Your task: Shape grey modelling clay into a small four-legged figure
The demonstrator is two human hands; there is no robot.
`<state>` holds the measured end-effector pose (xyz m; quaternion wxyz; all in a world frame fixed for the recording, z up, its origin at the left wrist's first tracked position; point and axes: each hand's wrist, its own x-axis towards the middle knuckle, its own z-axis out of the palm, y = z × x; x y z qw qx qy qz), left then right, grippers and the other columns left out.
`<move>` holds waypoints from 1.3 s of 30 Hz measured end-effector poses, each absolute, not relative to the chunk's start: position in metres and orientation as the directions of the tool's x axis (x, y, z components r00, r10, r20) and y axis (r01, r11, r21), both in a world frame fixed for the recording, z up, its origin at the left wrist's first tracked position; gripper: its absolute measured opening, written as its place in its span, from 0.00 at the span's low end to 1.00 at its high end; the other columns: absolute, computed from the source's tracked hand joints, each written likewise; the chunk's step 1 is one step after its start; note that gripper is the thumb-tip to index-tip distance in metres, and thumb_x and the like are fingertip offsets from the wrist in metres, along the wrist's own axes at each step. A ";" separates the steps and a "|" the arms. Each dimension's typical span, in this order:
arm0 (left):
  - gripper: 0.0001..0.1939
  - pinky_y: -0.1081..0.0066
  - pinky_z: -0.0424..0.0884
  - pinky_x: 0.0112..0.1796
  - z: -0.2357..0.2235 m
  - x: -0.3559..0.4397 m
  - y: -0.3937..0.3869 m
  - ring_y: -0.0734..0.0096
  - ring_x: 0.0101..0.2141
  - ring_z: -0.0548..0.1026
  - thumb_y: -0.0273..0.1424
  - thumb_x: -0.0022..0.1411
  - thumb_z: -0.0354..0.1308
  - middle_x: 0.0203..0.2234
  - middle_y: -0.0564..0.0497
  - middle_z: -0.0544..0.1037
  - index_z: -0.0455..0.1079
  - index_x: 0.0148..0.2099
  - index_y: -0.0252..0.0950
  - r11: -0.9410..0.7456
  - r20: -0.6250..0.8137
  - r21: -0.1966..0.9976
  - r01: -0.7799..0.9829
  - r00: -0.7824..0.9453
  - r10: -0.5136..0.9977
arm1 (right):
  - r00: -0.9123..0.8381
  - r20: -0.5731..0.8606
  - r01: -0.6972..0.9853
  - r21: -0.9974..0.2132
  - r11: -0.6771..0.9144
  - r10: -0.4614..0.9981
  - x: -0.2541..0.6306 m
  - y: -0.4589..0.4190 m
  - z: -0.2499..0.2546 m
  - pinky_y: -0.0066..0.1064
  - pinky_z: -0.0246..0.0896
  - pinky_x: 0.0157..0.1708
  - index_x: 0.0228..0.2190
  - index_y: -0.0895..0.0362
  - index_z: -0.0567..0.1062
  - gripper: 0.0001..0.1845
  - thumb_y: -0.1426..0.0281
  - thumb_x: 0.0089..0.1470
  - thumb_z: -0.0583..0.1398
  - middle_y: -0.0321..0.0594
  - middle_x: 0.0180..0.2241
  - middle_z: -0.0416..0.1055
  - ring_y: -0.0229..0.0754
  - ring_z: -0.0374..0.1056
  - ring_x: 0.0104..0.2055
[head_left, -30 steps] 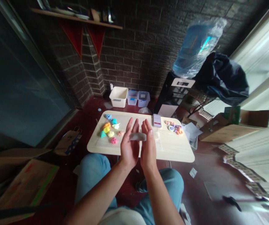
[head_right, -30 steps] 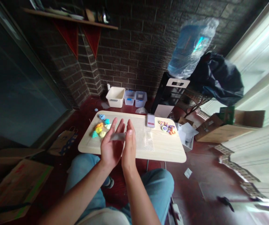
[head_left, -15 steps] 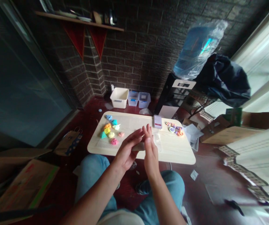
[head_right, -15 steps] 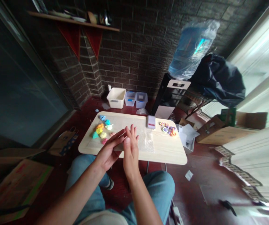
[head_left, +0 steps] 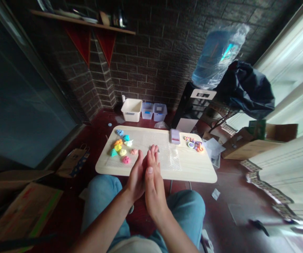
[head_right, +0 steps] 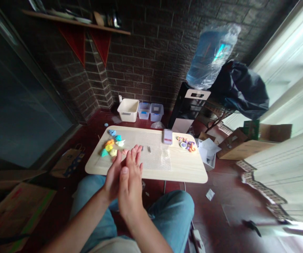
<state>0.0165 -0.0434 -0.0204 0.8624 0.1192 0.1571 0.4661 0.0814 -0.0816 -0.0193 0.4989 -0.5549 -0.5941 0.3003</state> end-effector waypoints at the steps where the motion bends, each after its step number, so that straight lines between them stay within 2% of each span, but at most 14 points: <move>1: 0.28 0.60 0.48 0.65 -0.024 0.018 -0.046 0.62 0.67 0.53 0.49 0.68 0.45 0.63 0.52 0.65 0.60 0.66 0.47 0.547 -0.148 0.345 -0.763 0.531 0.834 | 0.152 0.271 0.361 -0.911 0.202 0.950 0.080 -0.082 -0.019 0.56 0.33 0.68 0.66 0.48 0.49 0.28 0.58 0.68 0.41 0.36 0.70 0.42 0.47 0.34 0.72; 5: 0.31 0.61 0.47 0.65 -0.027 0.019 -0.055 0.61 0.67 0.51 0.52 0.66 0.45 0.64 0.53 0.64 0.60 0.66 0.48 0.554 -0.114 0.303 -0.776 0.547 0.829 | 0.206 0.276 0.394 -0.902 0.179 0.939 0.079 -0.079 -0.016 0.57 0.27 0.68 0.66 0.49 0.48 0.29 0.57 0.68 0.40 0.36 0.69 0.44 0.46 0.30 0.72; 10: 0.31 0.54 0.47 0.65 -0.021 0.015 -0.051 0.60 0.67 0.51 0.55 0.65 0.42 0.63 0.53 0.65 0.59 0.66 0.51 0.536 -0.171 0.277 -0.797 0.508 0.844 | 0.102 0.243 0.442 -0.880 0.175 0.965 0.074 -0.086 -0.018 0.60 0.29 0.67 0.67 0.46 0.43 0.30 0.57 0.67 0.41 0.36 0.70 0.39 0.49 0.30 0.72; 15: 0.31 0.56 0.47 0.66 -0.030 0.023 -0.061 0.59 0.68 0.48 0.52 0.66 0.44 0.64 0.51 0.64 0.59 0.66 0.45 0.553 -0.110 0.306 -0.775 0.548 0.829 | 0.248 0.301 0.445 -0.880 0.167 0.921 0.082 -0.068 -0.009 0.60 0.24 0.67 0.67 0.47 0.42 0.30 0.56 0.67 0.37 0.35 0.71 0.37 0.47 0.26 0.72; 17: 0.31 0.57 0.48 0.65 -0.034 0.026 -0.066 0.58 0.68 0.49 0.50 0.67 0.45 0.64 0.50 0.65 0.60 0.66 0.44 0.542 -0.128 0.322 -0.777 0.531 0.837 | 0.242 0.283 0.451 -0.880 0.151 0.928 0.083 -0.061 -0.006 0.60 0.23 0.66 0.67 0.47 0.44 0.30 0.56 0.67 0.37 0.35 0.70 0.38 0.47 0.26 0.72; 22: 0.21 0.59 0.58 0.63 -0.036 0.024 -0.065 0.58 0.64 0.60 0.38 0.65 0.55 0.56 0.48 0.74 0.69 0.60 0.42 0.415 -0.218 0.461 -0.784 0.354 0.910 | 0.167 0.254 0.499 -0.855 0.140 0.953 0.079 -0.058 -0.011 0.59 0.24 0.67 0.67 0.49 0.47 0.30 0.56 0.67 0.38 0.37 0.70 0.41 0.47 0.28 0.72; 26: 0.16 0.58 0.64 0.59 -0.028 0.023 -0.059 0.53 0.59 0.68 0.38 0.61 0.61 0.49 0.45 0.79 0.77 0.49 0.37 0.307 -0.251 0.639 -0.706 0.186 0.950 | 0.253 0.258 0.446 -0.886 0.125 0.932 0.086 -0.055 -0.015 0.59 0.19 0.67 0.66 0.51 0.53 0.31 0.55 0.67 0.38 0.38 0.70 0.42 0.47 0.30 0.72; 29: 0.17 0.57 0.63 0.60 -0.026 0.024 -0.055 0.52 0.59 0.68 0.39 0.59 0.63 0.49 0.44 0.79 0.78 0.47 0.35 0.198 -0.200 0.734 -0.650 0.072 0.977 | 0.275 0.180 0.237 -0.965 0.114 0.944 0.086 -0.058 -0.016 0.56 0.26 0.68 0.63 0.54 0.60 0.32 0.53 0.66 0.39 0.41 0.69 0.47 0.46 0.38 0.72; 33: 0.19 0.61 0.56 0.63 -0.028 0.026 -0.056 0.57 0.63 0.62 0.39 0.60 0.63 0.57 0.47 0.73 0.76 0.52 0.40 0.144 -0.142 0.760 -0.634 0.054 0.988 | 0.281 0.126 0.041 -0.992 0.120 0.951 0.081 -0.064 -0.015 0.49 0.40 0.68 0.61 0.56 0.64 0.31 0.54 0.63 0.51 0.44 0.67 0.52 0.47 0.46 0.70; 37: 0.20 0.62 0.52 0.65 -0.026 0.022 -0.054 0.61 0.65 0.59 0.43 0.65 0.55 0.61 0.51 0.68 0.73 0.56 0.42 0.163 -0.122 0.676 -0.718 0.109 0.987 | 0.355 0.087 -0.084 -0.989 0.125 0.931 0.085 -0.063 -0.014 0.47 0.51 0.65 0.58 0.56 0.68 0.26 0.59 0.61 0.56 0.44 0.62 0.63 0.48 0.57 0.65; 39: 0.20 0.64 0.49 0.65 -0.023 0.018 -0.049 0.63 0.65 0.57 0.42 0.67 0.52 0.62 0.51 0.68 0.72 0.57 0.41 0.206 -0.141 0.579 -0.789 0.152 0.978 | 0.355 0.117 -0.066 -0.987 0.150 0.928 0.086 -0.066 -0.016 0.48 0.53 0.65 0.58 0.55 0.68 0.25 0.60 0.62 0.55 0.42 0.62 0.64 0.47 0.57 0.65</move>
